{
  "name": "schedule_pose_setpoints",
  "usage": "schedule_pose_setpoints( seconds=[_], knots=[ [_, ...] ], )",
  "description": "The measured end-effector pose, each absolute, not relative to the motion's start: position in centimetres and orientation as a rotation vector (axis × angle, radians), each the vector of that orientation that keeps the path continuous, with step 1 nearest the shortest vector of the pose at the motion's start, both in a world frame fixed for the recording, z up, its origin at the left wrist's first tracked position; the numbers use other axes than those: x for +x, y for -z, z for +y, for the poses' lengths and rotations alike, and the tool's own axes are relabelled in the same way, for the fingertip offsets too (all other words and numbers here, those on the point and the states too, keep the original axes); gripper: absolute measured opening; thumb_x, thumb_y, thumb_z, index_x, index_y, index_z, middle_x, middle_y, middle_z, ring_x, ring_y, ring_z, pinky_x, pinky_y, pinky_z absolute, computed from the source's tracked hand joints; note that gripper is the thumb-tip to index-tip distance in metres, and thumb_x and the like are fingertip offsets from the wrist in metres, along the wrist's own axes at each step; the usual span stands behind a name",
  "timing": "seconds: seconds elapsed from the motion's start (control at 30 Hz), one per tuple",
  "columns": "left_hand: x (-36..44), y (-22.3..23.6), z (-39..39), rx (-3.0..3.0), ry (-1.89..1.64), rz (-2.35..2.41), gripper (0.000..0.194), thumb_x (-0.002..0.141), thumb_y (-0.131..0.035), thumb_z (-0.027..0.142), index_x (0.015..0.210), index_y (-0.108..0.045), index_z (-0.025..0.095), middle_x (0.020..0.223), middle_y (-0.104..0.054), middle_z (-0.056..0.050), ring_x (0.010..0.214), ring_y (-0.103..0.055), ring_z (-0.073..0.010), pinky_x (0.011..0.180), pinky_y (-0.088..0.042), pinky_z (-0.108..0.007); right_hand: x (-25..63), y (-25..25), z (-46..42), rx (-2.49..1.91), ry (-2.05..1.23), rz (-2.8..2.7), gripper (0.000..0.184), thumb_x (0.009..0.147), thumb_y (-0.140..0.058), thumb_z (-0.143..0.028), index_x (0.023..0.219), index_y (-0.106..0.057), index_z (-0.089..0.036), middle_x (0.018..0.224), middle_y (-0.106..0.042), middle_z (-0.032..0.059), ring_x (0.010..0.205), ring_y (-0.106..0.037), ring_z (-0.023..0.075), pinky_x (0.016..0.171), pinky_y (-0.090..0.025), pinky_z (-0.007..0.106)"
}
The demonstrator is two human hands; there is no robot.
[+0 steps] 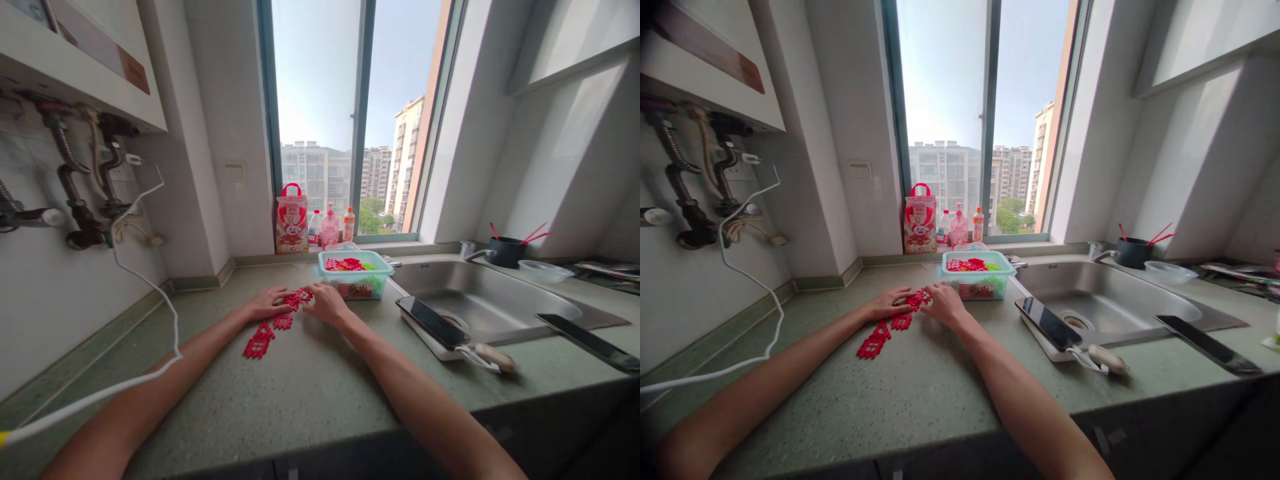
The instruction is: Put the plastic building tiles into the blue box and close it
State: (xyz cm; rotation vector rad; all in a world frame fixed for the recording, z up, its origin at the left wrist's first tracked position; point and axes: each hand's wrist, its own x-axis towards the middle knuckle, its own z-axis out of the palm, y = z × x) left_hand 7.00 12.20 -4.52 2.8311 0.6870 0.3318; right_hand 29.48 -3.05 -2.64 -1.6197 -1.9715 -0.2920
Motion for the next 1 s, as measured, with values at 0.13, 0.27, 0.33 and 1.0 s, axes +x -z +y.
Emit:
schedule_pose_setpoints(
  seconds=[0.13,0.27,0.33,1.0],
  knots=[
    [4.6,4.9,8.3,2.828,-0.352,0.625,0.065,0.096,-0.057,0.063,0.152,-0.053,0.03,0.16,-0.048,-0.01,0.147,-0.043,-0.0307,0.123,-0.029,-0.049,28.4,2.5,-3.6,-1.452,0.281,-1.948,0.034,0.087,-0.076,-0.036,0.118,-0.073,-0.024,0.11,-0.075,0.01,0.107,-0.066,0.0276,0.093,-0.054,0.037],
    [2.5,4.5,4.6,2.755,-0.478,0.607,0.08,0.091,-0.067,0.059,0.159,-0.04,0.027,0.158,-0.05,-0.012,0.143,-0.049,-0.0295,0.12,-0.037,-0.045,27.6,2.7,-4.0,-1.317,0.219,-1.953,0.039,0.086,-0.077,-0.031,0.123,-0.069,-0.023,0.117,-0.073,0.0093,0.112,-0.064,0.0276,0.098,-0.052,0.039],
    [1.9,4.0,3.5,2.747,-0.499,0.569,0.075,0.092,-0.067,0.055,0.158,-0.042,0.03,0.16,-0.046,-0.01,0.144,-0.048,-0.0287,0.12,-0.038,-0.043,27.4,3.1,-3.9,-1.301,0.176,-1.975,0.038,0.087,-0.076,-0.029,0.124,-0.069,-0.023,0.117,-0.073,0.009,0.112,-0.064,0.027,0.098,-0.052,0.04],
    [-1.0,4.3,6.3,2.667,-0.644,0.644,0.041,0.088,-0.073,0.053,0.117,-0.08,0.025,0.113,-0.073,-0.008,0.105,-0.068,-0.0224,0.097,-0.049,-0.031,28.1,4.4,-3.0,-1.476,-0.016,-2.099,0.016,0.084,-0.072,-0.03,0.095,-0.081,-0.022,0.091,-0.076,0.0062,0.084,-0.068,0.0217,0.08,-0.05,0.03]
  ],
)
